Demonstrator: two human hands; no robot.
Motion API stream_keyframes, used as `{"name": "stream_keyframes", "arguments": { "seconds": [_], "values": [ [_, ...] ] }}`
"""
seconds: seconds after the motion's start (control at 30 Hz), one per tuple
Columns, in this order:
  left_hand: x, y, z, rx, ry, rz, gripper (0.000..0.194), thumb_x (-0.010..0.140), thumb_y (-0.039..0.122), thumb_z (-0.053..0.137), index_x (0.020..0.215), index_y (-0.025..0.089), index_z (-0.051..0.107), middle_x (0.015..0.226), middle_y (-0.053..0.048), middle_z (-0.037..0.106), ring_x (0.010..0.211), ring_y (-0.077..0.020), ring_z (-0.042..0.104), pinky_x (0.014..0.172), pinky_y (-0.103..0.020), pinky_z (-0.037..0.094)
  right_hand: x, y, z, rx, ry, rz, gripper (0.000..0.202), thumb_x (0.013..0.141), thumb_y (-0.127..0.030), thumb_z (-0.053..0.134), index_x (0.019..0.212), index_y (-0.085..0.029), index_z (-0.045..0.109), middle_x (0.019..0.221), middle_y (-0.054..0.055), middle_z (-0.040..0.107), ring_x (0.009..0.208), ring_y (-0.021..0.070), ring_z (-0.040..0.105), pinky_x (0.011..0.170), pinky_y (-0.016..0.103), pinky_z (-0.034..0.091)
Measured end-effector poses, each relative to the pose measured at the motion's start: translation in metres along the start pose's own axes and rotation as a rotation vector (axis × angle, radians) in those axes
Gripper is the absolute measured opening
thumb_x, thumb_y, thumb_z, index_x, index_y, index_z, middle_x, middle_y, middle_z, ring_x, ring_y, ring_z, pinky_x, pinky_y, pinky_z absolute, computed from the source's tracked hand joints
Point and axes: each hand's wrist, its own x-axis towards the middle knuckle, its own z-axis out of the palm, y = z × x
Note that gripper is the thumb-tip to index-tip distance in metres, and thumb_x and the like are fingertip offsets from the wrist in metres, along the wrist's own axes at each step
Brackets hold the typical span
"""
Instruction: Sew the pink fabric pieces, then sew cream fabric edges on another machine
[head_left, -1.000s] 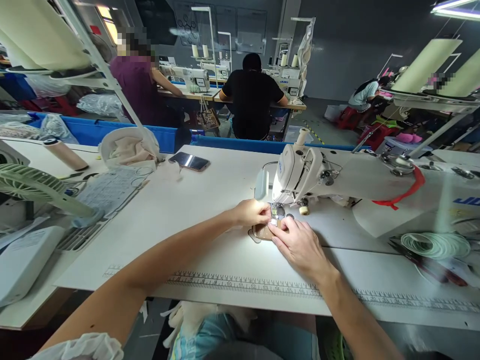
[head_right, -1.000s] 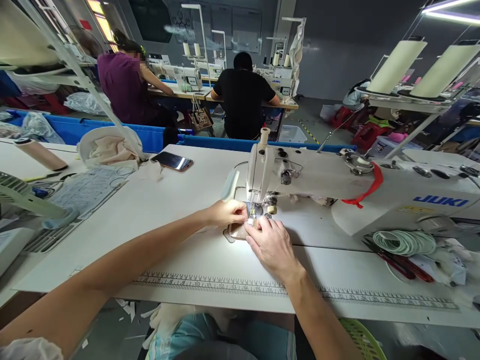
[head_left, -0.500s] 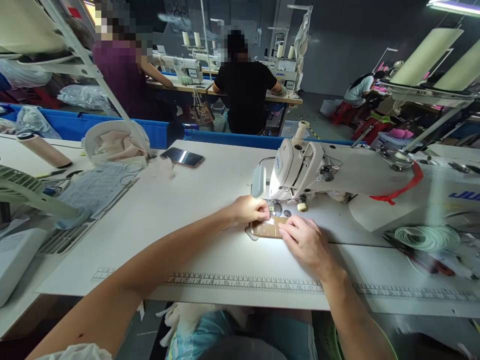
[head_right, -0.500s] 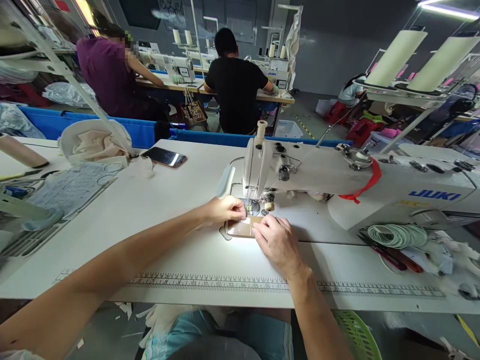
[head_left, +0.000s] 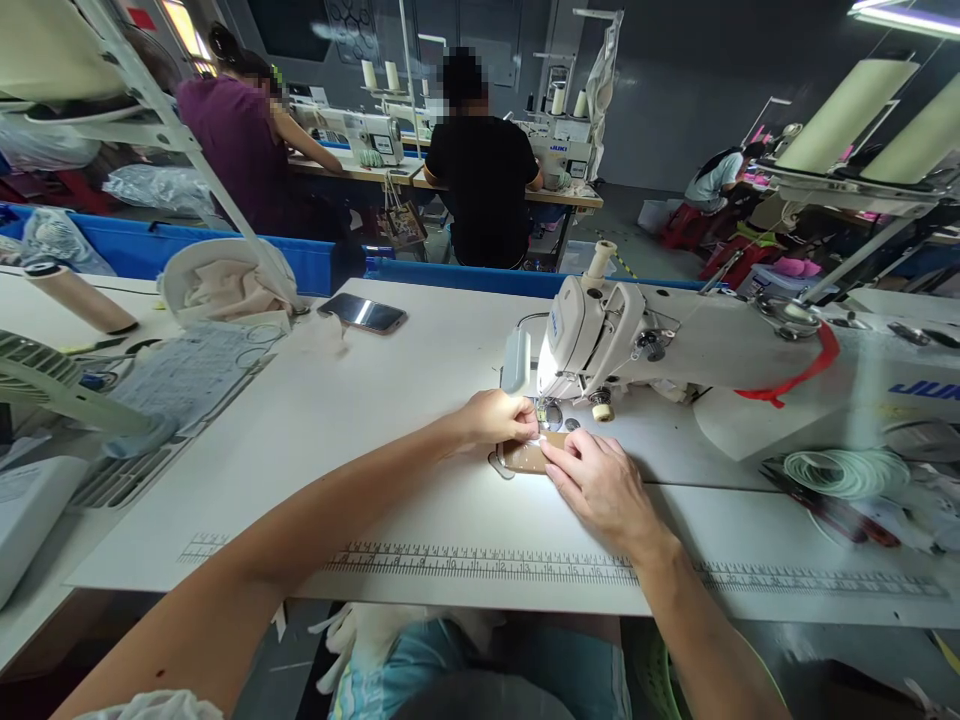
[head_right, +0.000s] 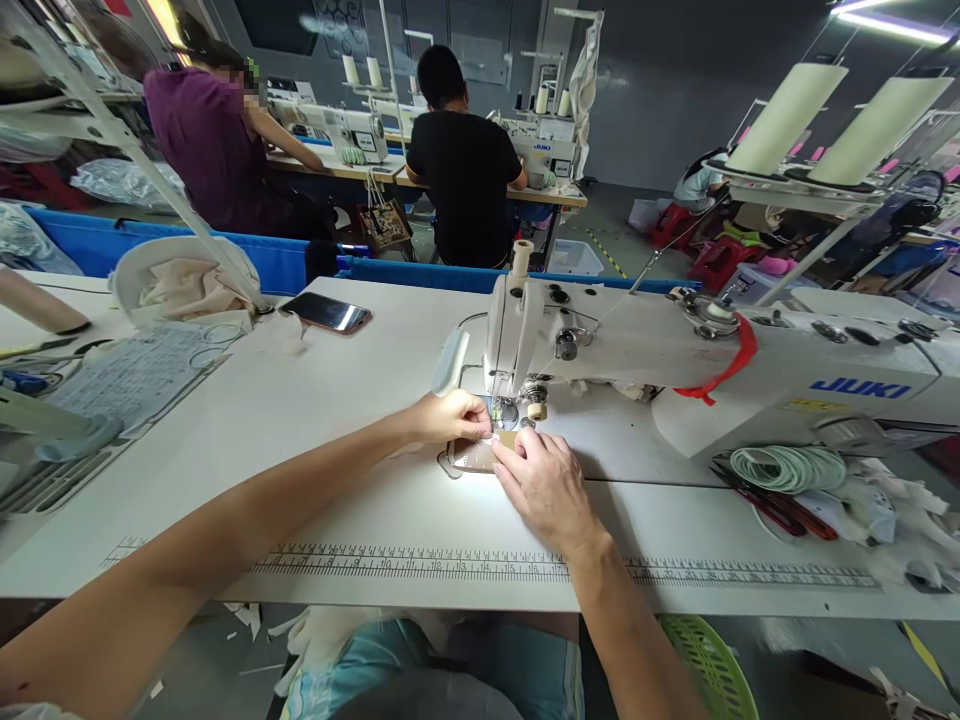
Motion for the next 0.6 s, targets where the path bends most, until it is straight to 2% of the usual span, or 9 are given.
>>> {"name": "stream_keyframes", "arguments": {
  "seconds": [0.07, 0.13, 0.23, 0.3, 0.37, 0.43, 0.6],
  "values": [
    [-0.003, 0.002, 0.001, 0.077, 0.027, 0.042, 0.009, 0.084, 0.028, 0.064, 0.083, 0.022, 0.070, 0.077, 0.005, 0.069, 0.075, -0.0139, 0.062, 0.065, -0.023, 0.043, 0.000, -0.001, 0.001, -0.022, 0.009, -0.014, 0.029, 0.103, -0.029, 0.044, 0.114, -0.021, 0.070, 0.088, 0.004, 0.056, 0.076, 0.0193, 0.048, 0.073, 0.033, 0.035],
    [-0.007, 0.002, 0.005, 0.240, 0.146, 0.152, 0.010, 0.086, 0.028, 0.063, 0.087, 0.020, 0.069, 0.084, 0.001, 0.070, 0.078, -0.0162, 0.063, 0.066, -0.025, 0.045, 0.001, -0.002, 0.003, -0.042, 0.020, -0.030, 0.029, 0.102, -0.027, 0.044, 0.112, -0.020, 0.071, 0.088, 0.005, 0.057, 0.075, 0.0194, 0.047, 0.071, 0.033, 0.034],
    [-0.020, 0.001, 0.015, 0.520, 0.340, 0.449, 0.016, 0.095, 0.025, 0.053, 0.091, 0.015, 0.065, 0.095, -0.008, 0.068, 0.088, -0.0216, 0.063, 0.073, -0.031, 0.051, 0.002, -0.003, 0.003, -0.071, 0.042, -0.048, 0.027, 0.101, -0.025, 0.046, 0.110, -0.019, 0.071, 0.087, 0.005, 0.058, 0.073, 0.0194, 0.046, 0.069, 0.033, 0.033],
    [-0.029, -0.002, 0.022, 0.614, 0.373, 0.662, 0.022, 0.099, 0.019, 0.043, 0.095, 0.013, 0.064, 0.099, -0.011, 0.067, 0.095, -0.0233, 0.063, 0.082, -0.036, 0.053, 0.004, -0.004, 0.004, -0.086, 0.056, -0.058, 0.025, 0.100, -0.025, 0.048, 0.106, -0.018, 0.071, 0.086, 0.005, 0.059, 0.072, 0.0195, 0.046, 0.069, 0.034, 0.033],
    [-0.038, -0.005, 0.029, 0.658, 0.383, 0.800, 0.026, 0.099, 0.014, 0.038, 0.101, 0.009, 0.064, 0.101, -0.014, 0.068, 0.100, -0.0243, 0.062, 0.089, -0.039, 0.054, 0.004, -0.004, 0.005, -0.094, 0.066, -0.065, 0.024, 0.099, -0.024, 0.049, 0.103, -0.018, 0.072, 0.085, 0.005, 0.059, 0.072, 0.0195, 0.046, 0.069, 0.034, 0.033],
    [-0.045, -0.009, 0.033, 0.686, 0.398, 0.833, 0.028, 0.099, 0.012, 0.038, 0.106, 0.006, 0.065, 0.104, -0.016, 0.069, 0.101, -0.0250, 0.062, 0.091, -0.039, 0.054, 0.004, -0.004, 0.005, -0.093, 0.068, -0.067, 0.025, 0.100, -0.024, 0.048, 0.102, -0.018, 0.072, 0.084, 0.005, 0.058, 0.072, 0.0193, 0.045, 0.069, 0.034, 0.033],
    [-0.048, -0.013, 0.040, 0.724, 0.392, 0.770, 0.032, 0.100, 0.014, 0.037, 0.109, 0.006, 0.066, 0.104, -0.016, 0.069, 0.101, -0.0239, 0.064, 0.089, -0.036, 0.056, 0.003, -0.006, 0.004, -0.094, 0.073, -0.063, 0.025, 0.100, -0.023, 0.048, 0.099, -0.018, 0.072, 0.083, 0.004, 0.058, 0.070, 0.0191, 0.045, 0.068, 0.034, 0.033]
  ]
}}
